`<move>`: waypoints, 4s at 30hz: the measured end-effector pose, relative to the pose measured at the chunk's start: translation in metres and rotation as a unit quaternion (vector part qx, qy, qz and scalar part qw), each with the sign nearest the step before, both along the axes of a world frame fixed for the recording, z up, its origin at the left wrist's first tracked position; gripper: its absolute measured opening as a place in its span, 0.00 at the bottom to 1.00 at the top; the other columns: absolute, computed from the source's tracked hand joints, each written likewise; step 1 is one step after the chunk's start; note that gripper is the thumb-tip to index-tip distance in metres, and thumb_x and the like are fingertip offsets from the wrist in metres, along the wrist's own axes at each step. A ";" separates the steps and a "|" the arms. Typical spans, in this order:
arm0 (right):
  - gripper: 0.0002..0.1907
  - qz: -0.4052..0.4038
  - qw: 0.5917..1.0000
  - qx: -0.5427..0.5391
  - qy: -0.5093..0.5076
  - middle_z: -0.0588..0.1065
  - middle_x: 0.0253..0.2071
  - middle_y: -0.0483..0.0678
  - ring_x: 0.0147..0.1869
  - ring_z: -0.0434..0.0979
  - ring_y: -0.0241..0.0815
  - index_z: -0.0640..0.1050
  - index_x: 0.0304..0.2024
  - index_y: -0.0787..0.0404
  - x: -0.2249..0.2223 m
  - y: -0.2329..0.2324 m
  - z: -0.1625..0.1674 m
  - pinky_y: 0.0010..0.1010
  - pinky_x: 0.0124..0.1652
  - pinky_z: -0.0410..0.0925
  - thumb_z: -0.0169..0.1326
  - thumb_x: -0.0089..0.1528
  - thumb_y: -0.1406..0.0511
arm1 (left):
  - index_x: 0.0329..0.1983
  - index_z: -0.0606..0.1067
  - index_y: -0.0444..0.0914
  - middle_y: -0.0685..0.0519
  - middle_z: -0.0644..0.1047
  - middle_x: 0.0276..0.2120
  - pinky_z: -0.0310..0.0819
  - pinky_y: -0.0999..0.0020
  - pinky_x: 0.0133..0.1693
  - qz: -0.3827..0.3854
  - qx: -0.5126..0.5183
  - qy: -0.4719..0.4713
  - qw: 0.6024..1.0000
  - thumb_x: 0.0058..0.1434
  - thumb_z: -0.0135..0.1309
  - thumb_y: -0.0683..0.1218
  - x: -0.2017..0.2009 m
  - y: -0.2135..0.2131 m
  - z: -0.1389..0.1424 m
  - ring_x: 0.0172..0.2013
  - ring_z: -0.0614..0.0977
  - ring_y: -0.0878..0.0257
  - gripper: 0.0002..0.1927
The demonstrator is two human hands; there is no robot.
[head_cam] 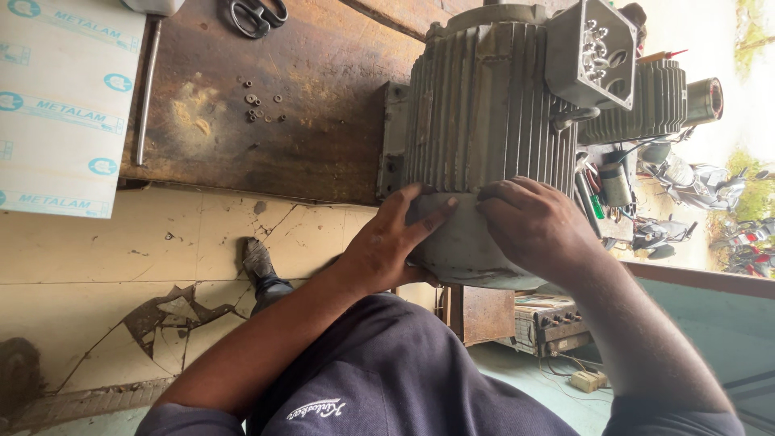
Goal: The person aligns a metal fan cover over the rear fan of an electric motor on a workbench, presses it into place and seats it by hand. They then lift the motor, reposition it on the bench and hold it while checking the fitted cover.
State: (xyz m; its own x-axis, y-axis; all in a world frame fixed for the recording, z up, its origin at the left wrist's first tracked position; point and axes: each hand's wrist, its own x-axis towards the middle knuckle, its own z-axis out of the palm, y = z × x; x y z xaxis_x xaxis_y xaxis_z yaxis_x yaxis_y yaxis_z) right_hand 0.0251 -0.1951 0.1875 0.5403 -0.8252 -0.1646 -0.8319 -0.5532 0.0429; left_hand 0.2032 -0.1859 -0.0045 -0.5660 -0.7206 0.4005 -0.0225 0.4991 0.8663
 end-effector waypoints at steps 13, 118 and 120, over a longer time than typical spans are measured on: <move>0.11 -0.045 0.994 0.087 0.045 0.77 0.38 0.48 0.45 0.79 0.46 0.81 0.46 0.61 0.002 -0.010 0.001 0.38 0.42 0.74 0.55 0.61 0.69 | 0.75 0.56 0.52 0.34 0.58 0.64 0.70 0.49 0.63 0.005 -0.008 0.006 1.000 0.36 0.78 0.59 0.001 0.002 0.000 0.64 0.67 0.37 0.64; 0.15 -0.179 0.789 -0.012 -0.588 0.77 0.44 0.50 0.46 0.81 0.43 0.79 0.48 0.64 -0.272 0.100 -0.083 0.30 0.45 0.75 0.64 0.60 0.69 | 0.45 0.75 0.32 0.54 0.78 0.37 0.74 0.74 0.44 0.320 0.163 -0.048 0.932 0.63 0.61 0.37 -0.114 0.034 0.079 0.38 0.77 0.67 0.10; 0.14 -0.175 0.784 -0.016 -0.595 0.76 0.44 0.50 0.46 0.81 0.43 0.79 0.48 0.64 -0.274 0.101 -0.085 0.30 0.45 0.75 0.64 0.60 0.70 | 0.42 0.76 0.31 0.53 0.78 0.39 0.73 0.74 0.45 0.324 0.117 -0.077 0.936 0.64 0.60 0.36 -0.114 0.036 0.077 0.40 0.78 0.66 0.05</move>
State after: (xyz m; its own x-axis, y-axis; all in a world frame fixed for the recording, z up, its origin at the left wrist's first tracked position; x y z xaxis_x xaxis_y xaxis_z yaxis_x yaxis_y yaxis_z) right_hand -0.2488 -0.0942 0.1023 0.0346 -0.9510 0.3073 -0.3939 -0.2955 -0.8703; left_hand 0.0892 -0.1497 0.0721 -0.0189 -0.9901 0.1390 -0.3880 0.1354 0.9117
